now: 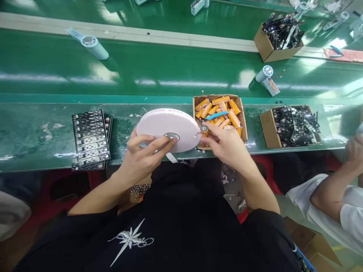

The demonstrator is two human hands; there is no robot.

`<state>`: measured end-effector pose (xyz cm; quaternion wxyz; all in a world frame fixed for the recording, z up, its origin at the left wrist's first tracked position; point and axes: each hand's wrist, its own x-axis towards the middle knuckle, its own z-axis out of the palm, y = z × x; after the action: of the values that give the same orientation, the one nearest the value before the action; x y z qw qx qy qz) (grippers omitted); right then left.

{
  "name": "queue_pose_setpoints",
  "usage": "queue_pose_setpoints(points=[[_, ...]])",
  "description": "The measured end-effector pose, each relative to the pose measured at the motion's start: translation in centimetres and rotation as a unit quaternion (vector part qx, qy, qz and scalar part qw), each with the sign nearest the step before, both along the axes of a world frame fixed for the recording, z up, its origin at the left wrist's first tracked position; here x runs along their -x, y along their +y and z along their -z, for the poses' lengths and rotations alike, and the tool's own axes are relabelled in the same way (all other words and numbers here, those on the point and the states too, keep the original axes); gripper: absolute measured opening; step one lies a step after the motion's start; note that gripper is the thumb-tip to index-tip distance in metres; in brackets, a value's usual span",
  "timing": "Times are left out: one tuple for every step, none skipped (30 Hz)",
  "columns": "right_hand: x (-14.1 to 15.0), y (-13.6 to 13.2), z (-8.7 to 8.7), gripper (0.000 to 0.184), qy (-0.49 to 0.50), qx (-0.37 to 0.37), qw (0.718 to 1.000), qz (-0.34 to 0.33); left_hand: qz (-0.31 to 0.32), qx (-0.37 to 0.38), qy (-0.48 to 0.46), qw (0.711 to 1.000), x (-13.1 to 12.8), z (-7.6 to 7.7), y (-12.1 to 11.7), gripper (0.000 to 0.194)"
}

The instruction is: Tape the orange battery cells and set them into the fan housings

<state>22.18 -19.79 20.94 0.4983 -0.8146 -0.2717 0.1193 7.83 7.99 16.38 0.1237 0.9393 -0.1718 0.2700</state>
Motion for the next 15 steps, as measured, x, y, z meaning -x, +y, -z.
queue_pose_setpoints(points=[[-0.2, 0.2, 0.1, 0.039, 0.003, -0.014, 1.000, 0.012, -0.011, 0.002, -0.007, 1.000, -0.2, 0.1, -0.4, 0.075], [-0.1, 0.7, 0.7, 0.040, 0.010, -0.046, 0.998, 0.035, -0.032, 0.005, -0.014, 0.999, -0.4, 0.2, -0.9, 0.073], [0.3, 1.5, 1.6, 0.043, 0.016, -0.093, 0.993, 0.068, -0.058, 0.012, -0.021, 0.998, -0.5, 0.6, -1.7, 0.069], [0.9, 2.4, 2.8, 0.047, 0.017, -0.143, 0.983, 0.110, -0.084, 0.022, -0.026, 0.996, -0.6, 1.0, -2.6, 0.064], [1.6, 3.4, 4.1, 0.051, 0.013, -0.186, 0.970, 0.157, -0.108, 0.038, -0.030, 0.993, -0.5, 1.5, -3.7, 0.060], [2.4, 4.4, 5.4, 0.055, 0.007, -0.214, 0.956, 0.200, -0.128, 0.057, -0.033, 0.990, -0.4, 2.2, -4.8, 0.058], [3.0, 5.0, 6.4, 0.059, 0.002, -0.228, 0.946, 0.231, -0.144, 0.077, -0.034, 0.986, 0.0, 2.9, -5.8, 0.057], [3.2, 5.3, 7.0, 0.062, 0.000, -0.231, 0.941, 0.247, -0.151, 0.093, -0.030, 0.984, 0.5, 3.5, -6.6, 0.056], [3.0, 5.0, 7.2, 0.062, 0.001, -0.230, 0.940, 0.250, -0.143, 0.104, -0.017, 0.984, 1.3, 4.1, -7.2, 0.054], [2.3, 4.1, 6.9, 0.058, -0.004, -0.236, 0.939, 0.250, -0.114, 0.107, 0.008, 0.988, 2.1, 4.6, -7.5, 0.051], [1.2, 2.7, 6.1, 0.052, -0.017, -0.249, 0.936, 0.248, -0.063, 0.104, 0.042, 0.992, 3.1, 4.9, -7.3, 0.049], [-0.2, 1.0, 5.0, 0.043, -0.035, -0.270, 0.928, 0.255, -0.006, 0.097, 0.078, 0.992, 3.9, 5.1, -6.7, 0.048], [-1.6, -0.8, 3.7, 0.035, -0.091, -0.308, 0.903, 0.286, 0.039, 0.090, 0.111, 0.989, 4.5, 5.0, -5.7, 0.049], [-2.8, -2.3, 2.4, 0.032, -0.134, -0.331, 0.882, 0.308, 0.060, 0.082, 0.138, 0.985, 4.9, 4.7, -4.4, 0.050], [-3.7, -3.5, 1.3, 0.032, -0.145, -0.329, 0.876, 0.320, 0.054, 0.073, 0.158, 0.983, 4.9, 4.2, -2.9, 0.051]])
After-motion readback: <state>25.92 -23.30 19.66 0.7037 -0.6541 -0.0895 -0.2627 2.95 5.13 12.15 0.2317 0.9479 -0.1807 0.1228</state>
